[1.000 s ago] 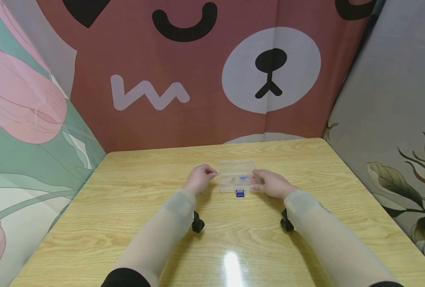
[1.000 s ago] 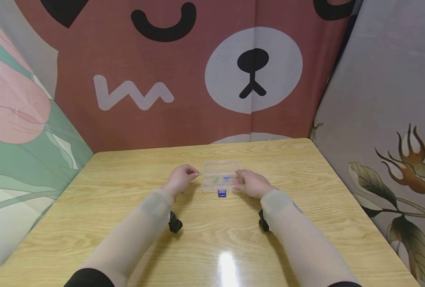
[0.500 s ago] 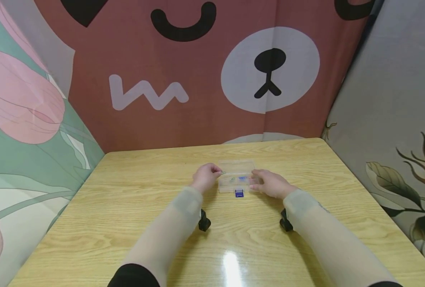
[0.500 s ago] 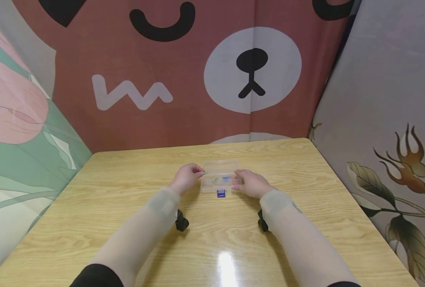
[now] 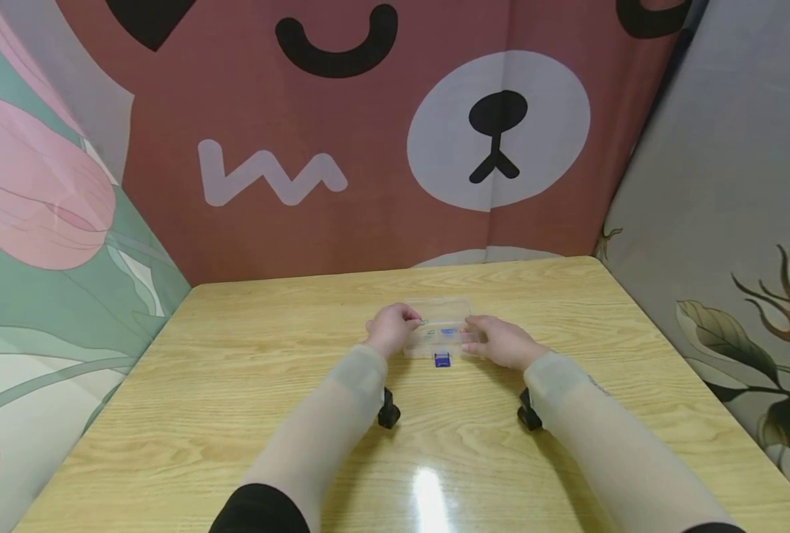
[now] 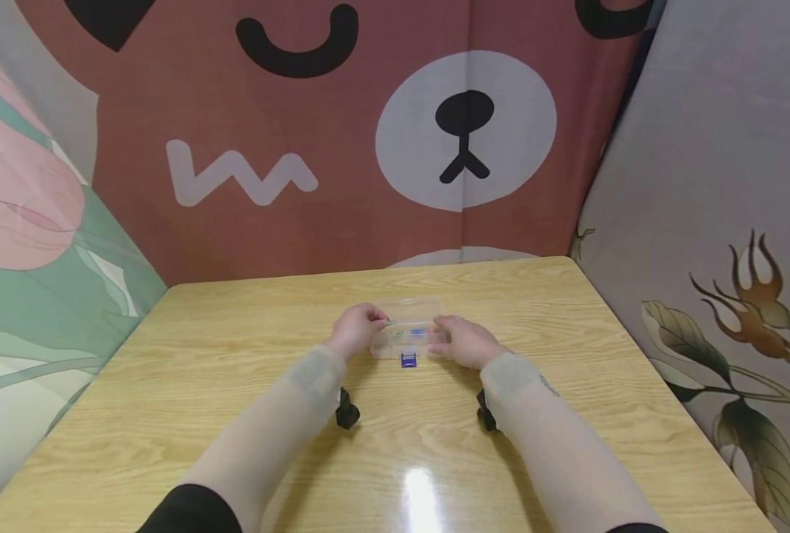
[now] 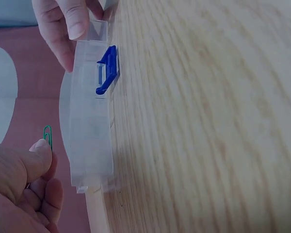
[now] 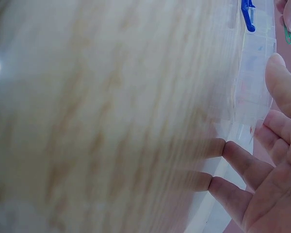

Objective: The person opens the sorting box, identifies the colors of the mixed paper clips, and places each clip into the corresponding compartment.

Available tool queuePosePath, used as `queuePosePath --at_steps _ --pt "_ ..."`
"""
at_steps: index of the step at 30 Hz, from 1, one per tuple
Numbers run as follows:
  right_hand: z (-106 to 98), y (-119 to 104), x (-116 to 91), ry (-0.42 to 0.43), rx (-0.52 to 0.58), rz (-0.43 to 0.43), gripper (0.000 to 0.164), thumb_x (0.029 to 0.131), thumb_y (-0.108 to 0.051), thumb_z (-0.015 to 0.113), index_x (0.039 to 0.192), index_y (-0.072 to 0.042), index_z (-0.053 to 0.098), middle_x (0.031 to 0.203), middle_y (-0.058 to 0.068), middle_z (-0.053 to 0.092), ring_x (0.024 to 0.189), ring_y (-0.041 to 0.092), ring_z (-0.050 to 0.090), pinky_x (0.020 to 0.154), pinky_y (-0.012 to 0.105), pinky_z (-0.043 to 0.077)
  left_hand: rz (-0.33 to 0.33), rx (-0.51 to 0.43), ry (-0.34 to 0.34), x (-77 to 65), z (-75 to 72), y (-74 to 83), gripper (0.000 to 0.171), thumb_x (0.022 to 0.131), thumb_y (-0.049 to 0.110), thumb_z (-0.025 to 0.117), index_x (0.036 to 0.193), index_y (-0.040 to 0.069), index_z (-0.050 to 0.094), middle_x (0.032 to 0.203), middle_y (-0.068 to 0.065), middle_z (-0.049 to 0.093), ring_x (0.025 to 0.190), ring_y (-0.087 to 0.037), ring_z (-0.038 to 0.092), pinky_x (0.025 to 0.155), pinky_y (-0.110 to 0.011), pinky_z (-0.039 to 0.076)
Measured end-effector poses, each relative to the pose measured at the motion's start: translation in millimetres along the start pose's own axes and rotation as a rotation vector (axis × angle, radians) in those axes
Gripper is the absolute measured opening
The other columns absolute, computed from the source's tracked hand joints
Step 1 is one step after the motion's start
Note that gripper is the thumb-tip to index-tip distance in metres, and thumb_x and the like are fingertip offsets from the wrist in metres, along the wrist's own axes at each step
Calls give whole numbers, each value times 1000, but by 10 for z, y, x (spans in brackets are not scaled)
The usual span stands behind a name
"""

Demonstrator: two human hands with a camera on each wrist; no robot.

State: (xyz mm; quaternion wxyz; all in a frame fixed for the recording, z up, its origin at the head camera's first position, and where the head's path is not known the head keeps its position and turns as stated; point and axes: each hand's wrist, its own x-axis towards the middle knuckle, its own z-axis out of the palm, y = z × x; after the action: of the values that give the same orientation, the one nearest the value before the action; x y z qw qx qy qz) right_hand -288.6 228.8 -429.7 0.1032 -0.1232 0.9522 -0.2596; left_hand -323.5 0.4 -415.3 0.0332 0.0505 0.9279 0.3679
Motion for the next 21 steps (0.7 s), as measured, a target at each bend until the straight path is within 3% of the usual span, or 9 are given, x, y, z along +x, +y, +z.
queuePosePath --at_steps 5,12,21 --pt "-12 -20 -5 -2 -3 -3 69 95 -38 61 149 -5 33 150 17 36 138 39 28 109 56 23 4 32 5 -9 28 45 11 94 24 64 87 17 70 84 6 66 83 -18 58 101 -53 22" --pt "-26 -37 -27 -9 -2 2 69 95 -37 61 150 -7 32 151 18 33 139 39 28 109 56 24 0 31 -14 -3 76 66 12 94 24 63 85 19 69 82 8 65 84 -17 58 108 -58 13" --pt "-30 -28 -26 -6 1 -2 70 94 -38 62 149 -7 33 151 17 34 139 39 28 109 55 24 3 71 -10 28 153 72 10 93 24 65 85 19 68 80 9 64 80 -17 56 106 -55 16"
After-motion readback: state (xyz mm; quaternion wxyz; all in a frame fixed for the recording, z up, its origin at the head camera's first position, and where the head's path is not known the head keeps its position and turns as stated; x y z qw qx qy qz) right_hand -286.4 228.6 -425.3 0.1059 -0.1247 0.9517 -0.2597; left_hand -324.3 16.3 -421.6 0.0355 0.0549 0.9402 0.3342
